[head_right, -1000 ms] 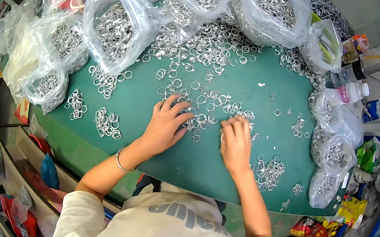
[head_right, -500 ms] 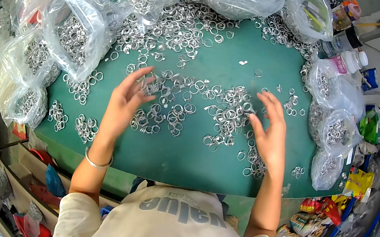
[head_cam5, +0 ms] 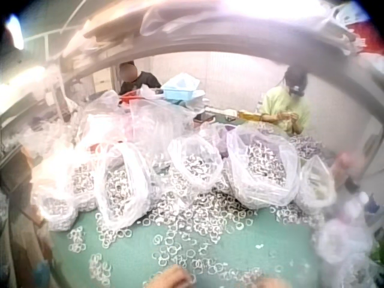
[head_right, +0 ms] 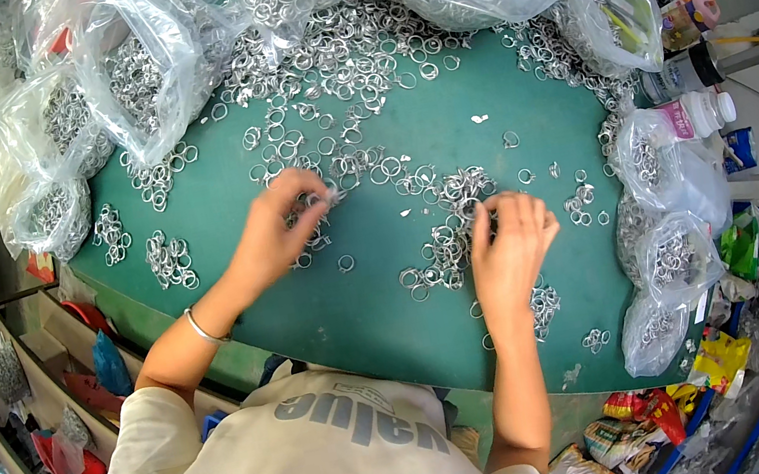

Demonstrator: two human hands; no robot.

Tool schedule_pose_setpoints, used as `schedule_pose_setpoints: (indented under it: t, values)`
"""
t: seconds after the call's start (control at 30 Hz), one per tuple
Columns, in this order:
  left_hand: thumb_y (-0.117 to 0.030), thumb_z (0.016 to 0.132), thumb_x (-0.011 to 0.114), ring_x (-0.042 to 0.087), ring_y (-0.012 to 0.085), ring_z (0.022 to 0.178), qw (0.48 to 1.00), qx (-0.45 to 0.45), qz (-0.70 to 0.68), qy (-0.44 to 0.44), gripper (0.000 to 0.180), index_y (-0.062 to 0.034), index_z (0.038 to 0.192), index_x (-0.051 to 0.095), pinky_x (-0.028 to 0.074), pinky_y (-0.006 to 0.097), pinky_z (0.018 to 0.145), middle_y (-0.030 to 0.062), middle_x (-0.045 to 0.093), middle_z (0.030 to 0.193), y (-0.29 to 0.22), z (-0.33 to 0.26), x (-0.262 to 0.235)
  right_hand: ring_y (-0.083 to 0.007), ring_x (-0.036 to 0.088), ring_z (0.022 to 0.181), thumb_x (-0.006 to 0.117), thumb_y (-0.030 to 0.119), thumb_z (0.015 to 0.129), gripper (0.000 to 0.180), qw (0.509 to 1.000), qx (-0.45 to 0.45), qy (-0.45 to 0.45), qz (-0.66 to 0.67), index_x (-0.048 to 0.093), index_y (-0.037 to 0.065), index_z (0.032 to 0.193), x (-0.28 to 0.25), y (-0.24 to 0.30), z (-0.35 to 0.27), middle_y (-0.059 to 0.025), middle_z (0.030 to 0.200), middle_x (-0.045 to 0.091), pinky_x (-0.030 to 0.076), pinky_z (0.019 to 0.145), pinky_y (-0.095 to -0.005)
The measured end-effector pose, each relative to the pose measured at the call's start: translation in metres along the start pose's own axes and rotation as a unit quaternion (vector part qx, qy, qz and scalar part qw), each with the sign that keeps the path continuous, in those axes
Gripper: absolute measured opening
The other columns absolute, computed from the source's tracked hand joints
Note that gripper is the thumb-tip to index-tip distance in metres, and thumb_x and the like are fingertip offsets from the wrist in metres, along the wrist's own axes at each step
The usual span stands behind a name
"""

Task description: The person sorts small metal rings on a work table, picking them up from a large pile and moving them into different locations or containers by hand.

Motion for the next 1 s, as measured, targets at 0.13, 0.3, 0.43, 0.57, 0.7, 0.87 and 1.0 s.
schedule_pose_setpoints:
  t: [0.13, 0.3, 0.43, 0.57, 0.7, 0.87, 1.0]
  values:
    - [0.002, 0.086, 0.06, 0.058, 0.0098, 0.083, 0.883, -0.272, -0.383, -0.011, 0.01, -0.0025, 0.093, 0.055, 0.048, 0.023, 0.07, 0.0055, 0.058, 0.104, -0.002, 0.014, -0.019, -0.0285, 0.05, 0.1, 0.062, 0.002, 0.08, 0.022, 0.999, -0.016, -0.013, 0.039, 0.057, 0.002, 0.101, -0.002, 0.02, -0.002, -0.0118, 0.105, 0.055, 0.036, 0.086, -0.0405]
    - [-0.001, 0.086, 0.062, 0.058, 0.0092, 0.084, 0.998, -0.02, -0.009, -0.051, 0.009, -0.0009, 0.09, 0.055, 0.048, 0.022, 0.071, 0.002, 0.059, 0.088, -0.01, 0.013, -0.015, -0.0283, 0.049, 0.098, 0.065, 0.004, 0.078, 0.022, 0.989, -0.123, 0.057, 0.054, 0.06, 0.0, 0.099, 0.027, 0.041, 0.0, -0.0114, 0.105, 0.054, 0.037, 0.084, -0.0416]
    - [0.002, 0.083, 0.063, 0.061, 0.0124, 0.079, 0.994, -0.041, -0.004, -0.102, 0.017, -0.0018, 0.096, 0.053, 0.048, 0.025, 0.07, 0.0041, 0.061, 0.088, -0.016, 0.007, -0.029, -0.0276, 0.049, 0.094, 0.066, 0.005, 0.077, 0.02, 0.995, -0.085, 0.043, 0.024, 0.061, 0.001, 0.095, 0.019, 0.036, 0.002, -0.0108, 0.102, 0.055, 0.038, 0.082, -0.0402]
    - [0.003, 0.082, 0.062, 0.061, 0.0146, 0.074, 0.991, -0.03, 0.107, -0.078, 0.022, -0.0017, 0.101, 0.051, 0.047, 0.025, 0.062, 0.0069, 0.064, 0.088, -0.021, -0.005, -0.031, -0.0309, 0.048, 0.106, 0.07, 0.009, 0.075, 0.034, 0.989, -0.102, 0.064, 0.08, 0.058, 0.002, 0.107, 0.021, 0.052, 0.011, -0.0129, 0.113, 0.052, 0.038, 0.089, -0.0412]
    - [0.002, 0.081, 0.064, 0.059, 0.0116, 0.072, 0.987, -0.073, 0.107, -0.09, 0.024, -0.0017, 0.103, 0.054, 0.046, 0.024, 0.058, 0.0055, 0.064, 0.087, -0.012, -0.012, -0.037, -0.0326, 0.046, 0.114, 0.073, 0.011, 0.072, 0.046, 0.967, -0.203, 0.078, 0.134, 0.055, 0.005, 0.115, 0.046, 0.091, 0.028, -0.0139, 0.121, 0.049, 0.037, 0.094, -0.0422]
    - [-0.002, 0.084, 0.063, 0.057, 0.0097, 0.061, 0.984, -0.098, 0.073, -0.133, 0.027, 0.0008, 0.11, 0.055, 0.044, 0.026, 0.052, 0.0098, 0.062, 0.08, 0.007, -0.025, -0.046, -0.0277, 0.052, 0.102, 0.073, 0.007, 0.071, 0.034, 0.955, -0.201, 0.111, 0.19, 0.06, 0.005, 0.102, 0.063, 0.073, 0.027, -0.0089, 0.11, 0.055, 0.04, 0.086, -0.0409]
    - [-0.001, 0.09, 0.056, 0.059, 0.0085, 0.072, 0.98, -0.184, -0.035, -0.063, 0.021, 0.0025, 0.11, 0.055, 0.045, 0.022, 0.06, 0.0062, 0.064, 0.088, 0.005, -0.028, -0.049, -0.0245, 0.056, 0.082, 0.067, 0.002, 0.077, 0.022, 0.954, -0.049, 0.084, 0.283, 0.061, 0.003, 0.098, 0.054, 0.053, 0.022, -0.01, 0.095, 0.058, 0.045, 0.069, -0.034]
Point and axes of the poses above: each hand's wrist, its own z-axis towards the middle knuckle, its own x-axis out of the palm, y = z × x, the point moved 1 cm from there along z, towards the middle knuckle
